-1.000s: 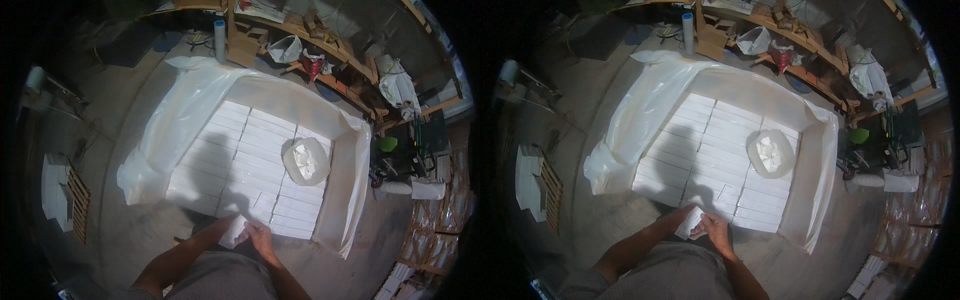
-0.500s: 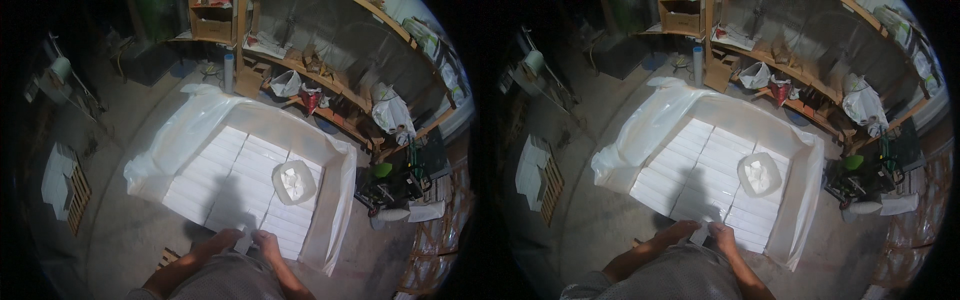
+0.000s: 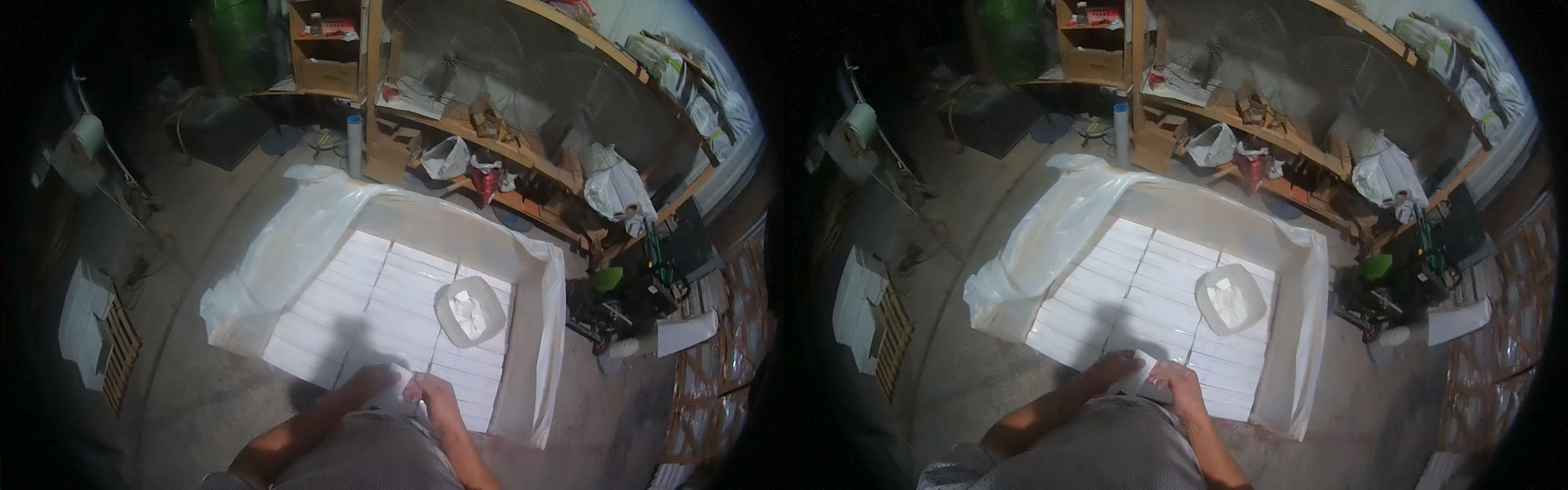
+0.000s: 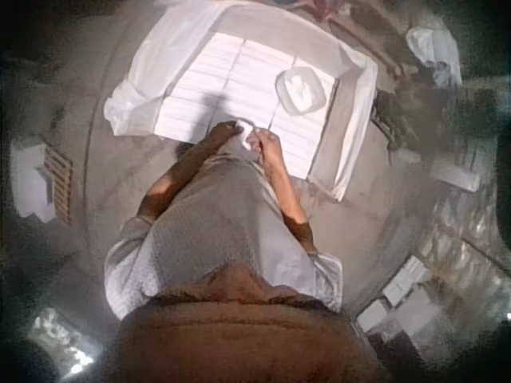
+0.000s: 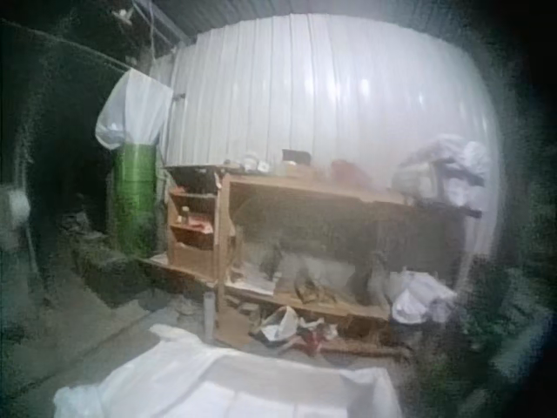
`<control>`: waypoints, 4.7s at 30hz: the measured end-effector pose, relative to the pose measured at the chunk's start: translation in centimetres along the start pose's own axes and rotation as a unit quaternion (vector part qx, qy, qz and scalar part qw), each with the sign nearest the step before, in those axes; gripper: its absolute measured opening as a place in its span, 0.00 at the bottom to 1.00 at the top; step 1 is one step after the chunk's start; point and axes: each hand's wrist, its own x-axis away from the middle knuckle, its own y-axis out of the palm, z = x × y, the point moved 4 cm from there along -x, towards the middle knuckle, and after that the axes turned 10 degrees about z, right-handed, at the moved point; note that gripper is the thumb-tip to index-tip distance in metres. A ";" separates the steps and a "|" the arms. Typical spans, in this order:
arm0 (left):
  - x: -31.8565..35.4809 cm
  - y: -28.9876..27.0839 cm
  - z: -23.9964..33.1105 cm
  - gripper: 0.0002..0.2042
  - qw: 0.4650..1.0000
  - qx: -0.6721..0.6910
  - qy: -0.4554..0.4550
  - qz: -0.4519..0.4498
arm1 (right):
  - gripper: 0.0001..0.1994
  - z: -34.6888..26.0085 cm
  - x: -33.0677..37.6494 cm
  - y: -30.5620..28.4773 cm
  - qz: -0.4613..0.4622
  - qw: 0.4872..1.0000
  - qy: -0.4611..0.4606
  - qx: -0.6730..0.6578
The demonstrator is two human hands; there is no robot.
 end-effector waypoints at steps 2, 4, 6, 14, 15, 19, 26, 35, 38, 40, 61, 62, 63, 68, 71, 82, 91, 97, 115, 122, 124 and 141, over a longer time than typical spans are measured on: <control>0.1 -0.4 0.3 0.15 1.000 -0.023 0.005 -0.006 | 0.10 -1.1 1.0 0.8 -0.002 0.999 0.011 -0.031; 0.1 -0.7 0.6 0.15 0.998 -0.058 0.021 -0.008 | 0.10 -0.4 0.9 0.7 -0.019 0.999 0.004 -0.036; -0.1 -1.0 0.6 0.16 0.997 -0.073 0.030 -0.023 | 0.10 -0.8 1.2 1.1 -0.018 0.999 -0.002 -0.044; 0.6 -1.4 1.3 0.18 0.996 -0.043 0.053 -0.054 | 0.10 -0.3 0.7 1.1 -0.023 0.999 -0.007 0.021; 0.6 -1.7 1.3 0.18 0.992 -0.083 0.081 -0.056 | 0.10 -0.5 0.6 1.2 -0.028 0.998 -0.017 0.049; 0.7 -2.1 1.8 0.22 0.972 -0.181 0.145 -0.044 | 0.11 -1.1 0.7 1.5 -0.034 0.994 -0.021 0.099; 0.9 -1.7 2.3 0.18 0.979 -0.140 0.141 -0.051 | 0.12 -0.4 0.3 0.7 -0.033 0.999 0.007 0.043; 1.0 -1.2 3.0 0.21 0.978 -0.159 0.120 -0.068 | 0.10 -0.1 0.0 0.5 -0.030 0.996 -0.016 0.077; 0.6 -1.4 2.7 0.19 0.965 -0.207 0.146 -0.059 | 0.09 -1.0 0.6 1.2 -0.023 0.992 -0.039 0.119; 0.4 -1.4 2.5 0.19 0.962 -0.224 0.150 -0.054 | 0.09 -0.9 0.6 1.2 -0.015 0.988 -0.058 0.142; 0.3 -0.6 2.9 0.19 0.979 -0.177 0.100 -0.029 | 0.10 0.3 1.1 0.2 0.143 0.962 -0.154 0.176; 0.1 -0.7 2.6 0.20 0.982 -0.172 0.078 -0.025 | 0.11 0.4 1.0 0.1 0.139 0.957 -0.181 0.180; -0.3 -0.8 2.1 0.20 0.980 -0.176 0.087 -0.022 | 0.11 0.4 1.0 0.2 0.136 0.951 -0.208 0.185; -0.3 -0.3 2.0 0.21 0.954 -0.254 0.159 0.026 | 0.10 -0.1 1.2 0.8 0.145 0.941 -0.209 0.222; -0.7 0.3 1.3 0.21 0.820 -0.444 0.357 -0.049 | 0.10 0.1 1.1 0.6 0.138 0.959 -0.158 0.190; -2.5 0.5 0.0 0.18 0.991 -0.075 0.041 -0.099 | 0.08 0.4 -0.6 -1.7 0.114 0.988 -0.066 0.083; -5.0 2.5 -3.5 0.11 0.953 -0.090 0.288 -0.031 | 0.09 0.3 -0.8 -0.8 0.097 0.973 -0.138 0.155; -5.8 3.3 -4.5 0.09 0.887 -0.274 0.364 -0.079 | 0.10 3.1 -1.7 -2.3 0.076 0.984 -0.140 0.082; -30.1 9.7 -2.4 0.05 0.805 -0.443 0.393 0.040 | 0.06 14.3 -9.1 -24.5 0.473 0.875 -0.007 -0.102; -42.2 16.8 -0.2 0.13 0.838 -0.467 0.264 0.098 | 0.09 19.2 -9.2 -21.4 0.421 0.902 0.078 -0.063; -43.6 17.5 -2.1 0.13 0.830 -0.493 0.233 0.117 | 0.11 18.4 -9.8 -20.1 0.433 0.895 0.092 -0.044; -20.2 2.1 -16.5 0.24 0.900 -0.414 -0.118 0.067 | 0.12 18.5 -14.2 -12.2 0.386 0.895 0.023 0.222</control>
